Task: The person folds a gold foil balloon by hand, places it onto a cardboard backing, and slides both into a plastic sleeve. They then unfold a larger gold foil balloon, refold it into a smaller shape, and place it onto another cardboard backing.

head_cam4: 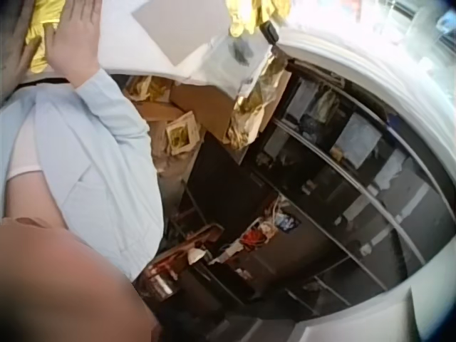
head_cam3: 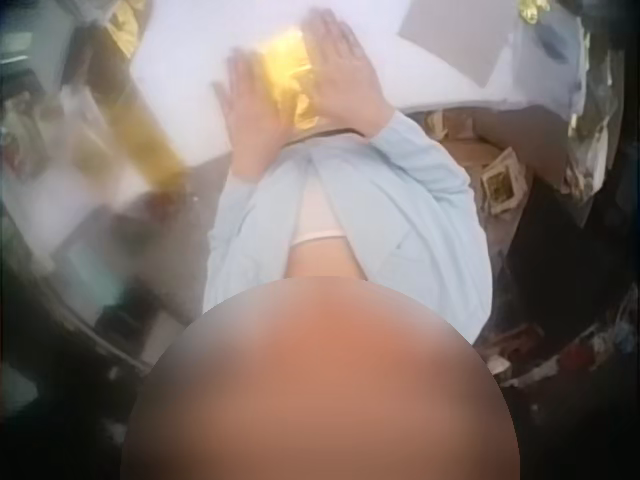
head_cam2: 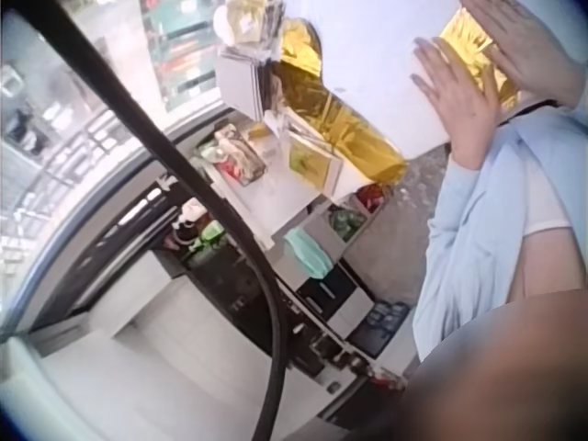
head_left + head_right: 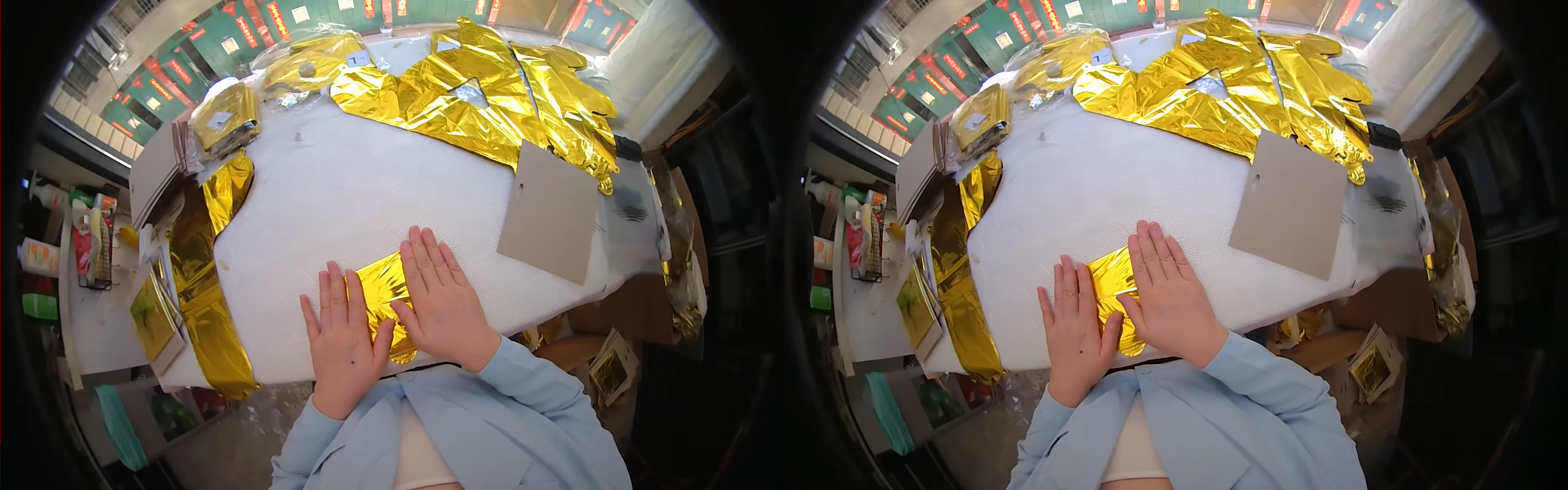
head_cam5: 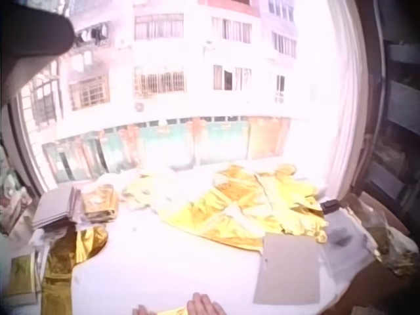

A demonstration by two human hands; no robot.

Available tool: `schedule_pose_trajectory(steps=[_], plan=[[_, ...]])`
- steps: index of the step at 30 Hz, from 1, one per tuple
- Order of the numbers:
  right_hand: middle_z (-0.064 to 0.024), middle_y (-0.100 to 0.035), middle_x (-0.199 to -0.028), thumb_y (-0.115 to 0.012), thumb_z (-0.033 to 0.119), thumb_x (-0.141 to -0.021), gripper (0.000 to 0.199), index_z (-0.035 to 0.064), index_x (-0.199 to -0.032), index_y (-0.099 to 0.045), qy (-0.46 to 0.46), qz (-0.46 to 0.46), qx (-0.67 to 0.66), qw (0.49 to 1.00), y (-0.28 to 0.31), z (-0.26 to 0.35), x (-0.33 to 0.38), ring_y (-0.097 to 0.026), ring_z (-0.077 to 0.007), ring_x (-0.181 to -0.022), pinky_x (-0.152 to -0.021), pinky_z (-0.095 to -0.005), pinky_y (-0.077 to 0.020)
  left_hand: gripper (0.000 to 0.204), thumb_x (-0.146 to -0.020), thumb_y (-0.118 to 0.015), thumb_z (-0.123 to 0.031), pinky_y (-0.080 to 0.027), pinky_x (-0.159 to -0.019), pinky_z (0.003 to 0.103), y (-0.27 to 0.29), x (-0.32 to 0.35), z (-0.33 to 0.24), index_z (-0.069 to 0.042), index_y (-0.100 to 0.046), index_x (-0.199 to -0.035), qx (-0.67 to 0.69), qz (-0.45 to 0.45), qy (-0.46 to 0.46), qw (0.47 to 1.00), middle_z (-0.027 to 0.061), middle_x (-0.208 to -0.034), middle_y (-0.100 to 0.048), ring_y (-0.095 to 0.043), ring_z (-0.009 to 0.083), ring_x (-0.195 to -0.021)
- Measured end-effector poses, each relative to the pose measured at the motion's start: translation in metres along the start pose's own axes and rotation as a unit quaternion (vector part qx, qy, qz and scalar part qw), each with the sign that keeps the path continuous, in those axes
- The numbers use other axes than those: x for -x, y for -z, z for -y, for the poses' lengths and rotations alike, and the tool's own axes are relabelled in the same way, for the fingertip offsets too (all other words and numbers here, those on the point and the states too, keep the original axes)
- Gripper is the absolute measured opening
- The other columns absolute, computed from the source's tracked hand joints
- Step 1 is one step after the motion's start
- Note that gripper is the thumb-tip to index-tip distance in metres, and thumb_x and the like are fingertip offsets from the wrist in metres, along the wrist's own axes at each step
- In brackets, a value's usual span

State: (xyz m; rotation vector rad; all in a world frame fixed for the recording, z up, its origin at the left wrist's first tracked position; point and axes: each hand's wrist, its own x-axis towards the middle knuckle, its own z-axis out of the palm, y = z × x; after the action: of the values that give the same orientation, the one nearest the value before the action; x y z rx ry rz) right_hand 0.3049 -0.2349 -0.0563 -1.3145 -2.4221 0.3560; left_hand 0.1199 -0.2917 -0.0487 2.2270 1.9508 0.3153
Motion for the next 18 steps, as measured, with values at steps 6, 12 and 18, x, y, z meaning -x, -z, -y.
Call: schedule_pose_trajectory(steps=[6,12,18], plan=[[-0.0326,-0.028,-0.168,-0.051,0.021,-0.105,0.066,-0.0112,-0.159,-0.033,-0.034,-0.129,-0.088,0.987,0.025,-0.02,0.01,-0.025,-0.05,-0.157,-0.129,-0.0518,-0.0219,0.081,-0.103,-0.054,-0.04,-0.007,-0.128,0.062,0.0,0.0,0.001,0.008,-0.027,-0.164,-0.001,-0.01,-0.003,1.0,0.0278,-0.172,-0.023,-0.019,0.0419,-0.162],[-0.0308,-0.045,-0.16,-0.053,0.016,-0.106,0.05,-0.0083,-0.149,-0.052,-0.145,-0.097,0.022,0.984,0.04,-0.048,0.064,-0.039,-0.0482,-0.151,-0.124,-0.0539,-0.0301,0.08,-0.104,-0.053,-0.037,-0.005,-0.129,0.061,0.0,0.002,0.001,0.006,-0.025,-0.165,0.032,-0.022,0.001,0.999,0.0259,-0.173,-0.022,-0.019,0.0407,-0.162],[-0.023,-0.063,-0.135,-0.061,0.013,-0.102,0.034,-0.0031,-0.131,-0.068,-0.094,-0.132,-0.068,0.985,0.055,-0.004,0.058,-0.057,-0.043,-0.127,-0.107,-0.0468,-0.0454,0.082,-0.1,-0.052,-0.025,-0.008,-0.128,0.063,0.007,0.006,0.016,0.006,-0.015,-0.167,0.199,-0.052,-0.023,0.978,0.0262,-0.174,-0.016,-0.014,0.0421,-0.162]])
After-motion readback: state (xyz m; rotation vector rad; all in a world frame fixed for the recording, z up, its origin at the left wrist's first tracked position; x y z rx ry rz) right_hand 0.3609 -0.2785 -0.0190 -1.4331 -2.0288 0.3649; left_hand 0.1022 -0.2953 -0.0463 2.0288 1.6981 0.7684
